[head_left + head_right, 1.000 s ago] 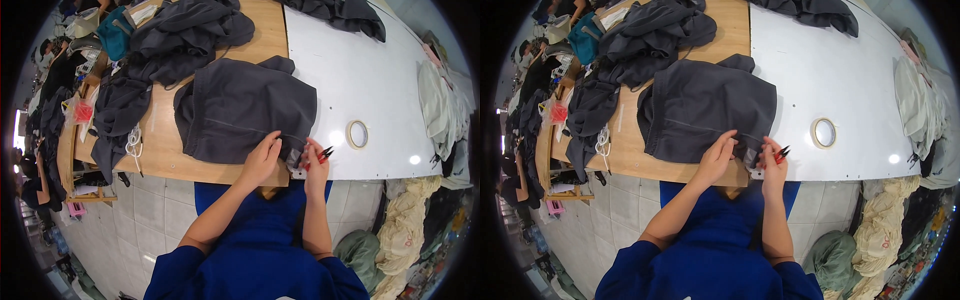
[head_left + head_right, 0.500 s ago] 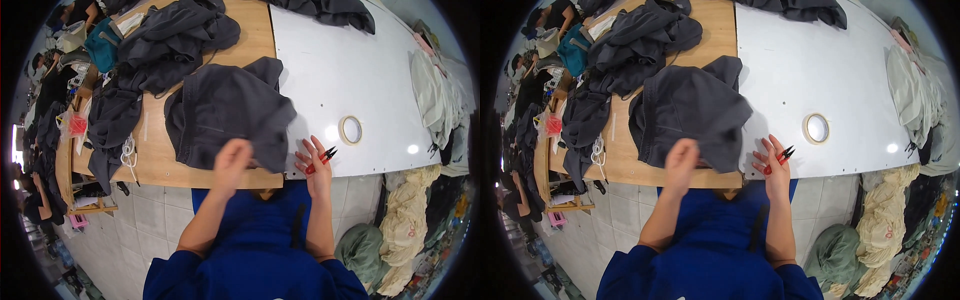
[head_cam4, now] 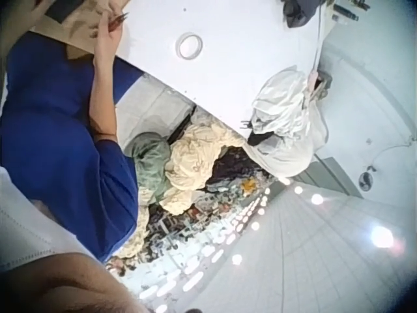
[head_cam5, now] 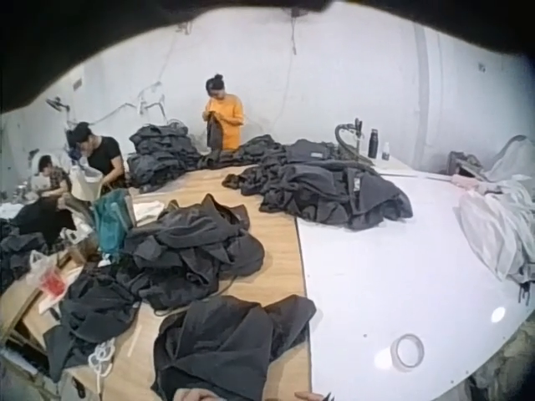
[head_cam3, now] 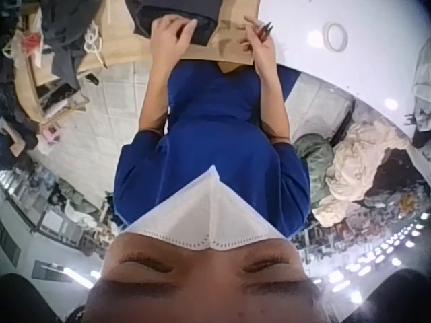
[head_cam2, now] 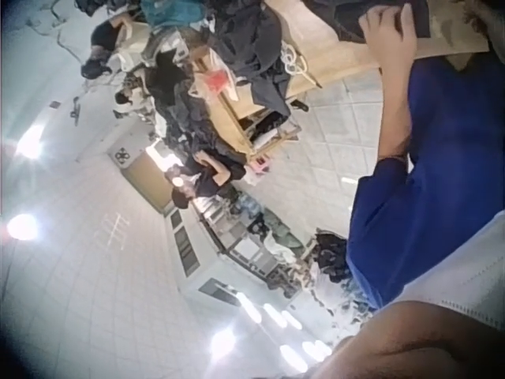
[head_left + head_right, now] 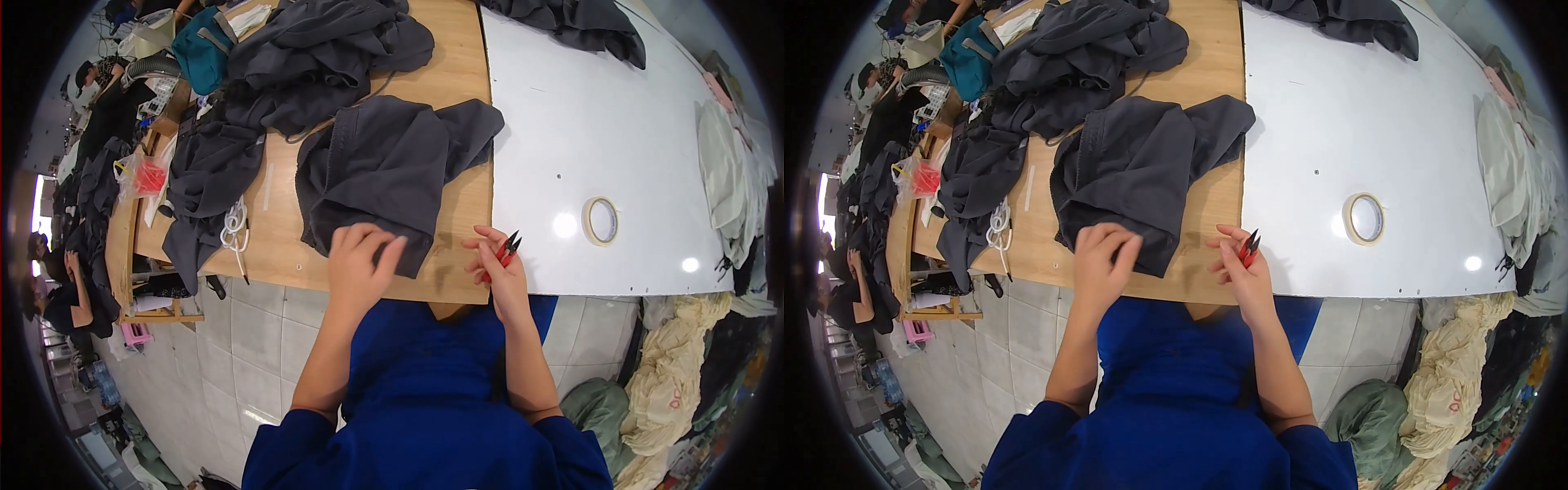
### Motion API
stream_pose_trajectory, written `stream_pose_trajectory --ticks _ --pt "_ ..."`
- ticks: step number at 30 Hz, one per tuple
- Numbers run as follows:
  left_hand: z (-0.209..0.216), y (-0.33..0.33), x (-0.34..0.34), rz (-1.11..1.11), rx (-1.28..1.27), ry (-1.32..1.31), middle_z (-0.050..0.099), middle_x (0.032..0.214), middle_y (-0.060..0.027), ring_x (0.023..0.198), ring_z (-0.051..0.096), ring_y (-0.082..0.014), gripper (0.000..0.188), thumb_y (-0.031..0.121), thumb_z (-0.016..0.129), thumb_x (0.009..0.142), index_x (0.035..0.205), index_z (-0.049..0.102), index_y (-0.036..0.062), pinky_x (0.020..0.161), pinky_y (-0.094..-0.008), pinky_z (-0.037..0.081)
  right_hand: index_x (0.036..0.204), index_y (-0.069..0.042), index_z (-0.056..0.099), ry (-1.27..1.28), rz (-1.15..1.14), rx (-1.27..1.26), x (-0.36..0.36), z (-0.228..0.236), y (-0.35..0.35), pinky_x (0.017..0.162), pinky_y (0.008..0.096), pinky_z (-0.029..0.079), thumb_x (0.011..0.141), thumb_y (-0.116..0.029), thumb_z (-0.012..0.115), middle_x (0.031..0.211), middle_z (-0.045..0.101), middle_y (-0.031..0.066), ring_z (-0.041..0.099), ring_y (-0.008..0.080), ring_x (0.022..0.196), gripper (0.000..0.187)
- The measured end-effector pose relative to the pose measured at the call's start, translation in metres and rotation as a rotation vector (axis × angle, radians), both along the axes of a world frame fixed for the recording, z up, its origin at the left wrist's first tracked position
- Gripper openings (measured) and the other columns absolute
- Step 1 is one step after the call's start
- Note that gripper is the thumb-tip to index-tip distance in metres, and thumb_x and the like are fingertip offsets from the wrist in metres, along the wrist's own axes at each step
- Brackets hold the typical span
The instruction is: Manually inspect and trim threads from dark grey fabric garment pieces in a textile manufacturing facility.
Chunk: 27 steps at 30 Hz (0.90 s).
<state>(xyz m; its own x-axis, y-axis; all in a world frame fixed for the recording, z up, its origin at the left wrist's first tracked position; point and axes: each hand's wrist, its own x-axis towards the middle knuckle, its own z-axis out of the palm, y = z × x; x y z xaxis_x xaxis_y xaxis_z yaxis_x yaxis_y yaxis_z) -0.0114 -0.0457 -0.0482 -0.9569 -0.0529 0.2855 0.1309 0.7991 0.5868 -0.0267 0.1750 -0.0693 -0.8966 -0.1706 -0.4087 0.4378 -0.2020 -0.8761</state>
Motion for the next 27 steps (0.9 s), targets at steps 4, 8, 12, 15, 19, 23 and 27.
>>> stream_pose_trajectory --ticks 4,8,12,15,19,23,27 --pt "-0.027 0.027 -0.033 0.002 -0.194 0.031 0.059 0.09 -0.0091 0.087 0.052 -0.0291 0.049 0.041 0.073 0.068 0.096 0.064 0.002 0.076 -0.0372 0.043 0.129 -0.006 0.044 0.018 -0.044 -0.036 0.018 -0.001 0.005 0.05 0.0159 0.032 0.094 -0.015 0.05 0.089 0.059 0.0032 0.039 0.0019 0.056 0.037" --pt "-0.033 0.047 -0.046 -0.023 0.02 0.035 0.059 0.085 -0.0087 0.075 0.055 -0.0276 0.035 0.029 0.068 0.077 0.093 0.063 -0.0018 0.071 -0.0327 0.044 0.132 -0.006 0.039 0.026 -0.13 -0.053 0.03 0.003 0.013 0.049 0.0151 0.03 0.095 -0.014 0.048 0.087 0.057 0.0032 0.036 0.0018 0.055 0.04" --pt "-0.02 0.044 -0.045 0.048 1.248 -0.516 0.064 0.088 -0.0018 0.078 0.061 -0.0164 0.016 0.017 0.057 0.089 0.091 0.062 0.0013 0.071 -0.0292 0.048 0.139 -0.005 0.028 0.071 -0.197 -0.024 0.034 0.009 0.02 0.045 0.016 0.031 0.098 -0.015 0.039 0.088 0.056 0.0066 0.038 0.0023 0.053 0.044" --pt "0.012 0.051 -0.035 0.116 1.771 -0.65 0.064 0.095 -0.0019 0.086 0.062 -0.0158 0.016 0.016 0.056 0.089 0.097 0.059 0.0033 0.078 -0.0282 0.048 0.141 -0.006 0.022 0.174 -0.172 0.018 0.034 0.016 0.023 0.047 0.0159 0.032 0.1 -0.022 0.035 0.09 0.054 0.0066 0.038 0.0027 0.054 0.047" --pt "0.022 0.049 -0.019 -0.045 2.108 -0.797 0.064 0.098 -0.0035 0.092 0.06 -0.0157 0.017 0.018 0.054 0.089 0.1 0.058 0.0058 0.083 -0.0318 0.046 0.141 -0.007 0.02 0.425 -0.071 0.041 0.038 0.027 0.023 0.058 0.0169 0.032 0.091 -0.011 0.036 0.086 0.048 0.0043 0.034 0.004 0.063 0.053" --pt "0.026 0.058 -0.005 0.002 1.945 -0.673 0.064 0.095 -0.004 0.088 0.06 -0.016 0.016 0.021 0.053 0.092 0.094 0.06 0.0068 0.08 -0.0331 0.047 0.136 -0.004 0.026 0.441 -0.046 0.042 0.045 0.039 0.02 0.064 0.0181 0.032 0.092 -0.011 0.038 0.086 0.047 0.0039 0.036 0.0067 0.068 0.046" --pt "0.024 0.065 0.003 -0.104 1.778 -0.515 0.064 0.097 -0.0047 0.089 0.06 -0.0116 0.012 0.008 0.054 0.091 0.1 0.062 0.0029 0.082 -0.0289 0.048 0.124 -0.001 0.043 0.541 0.016 0.255 0.042 0.052 0.021 0.07 0.019 0.037 0.089 -0.006 0.047 0.088 0.05 0.005 0.044 0.0083 0.075 0.035"
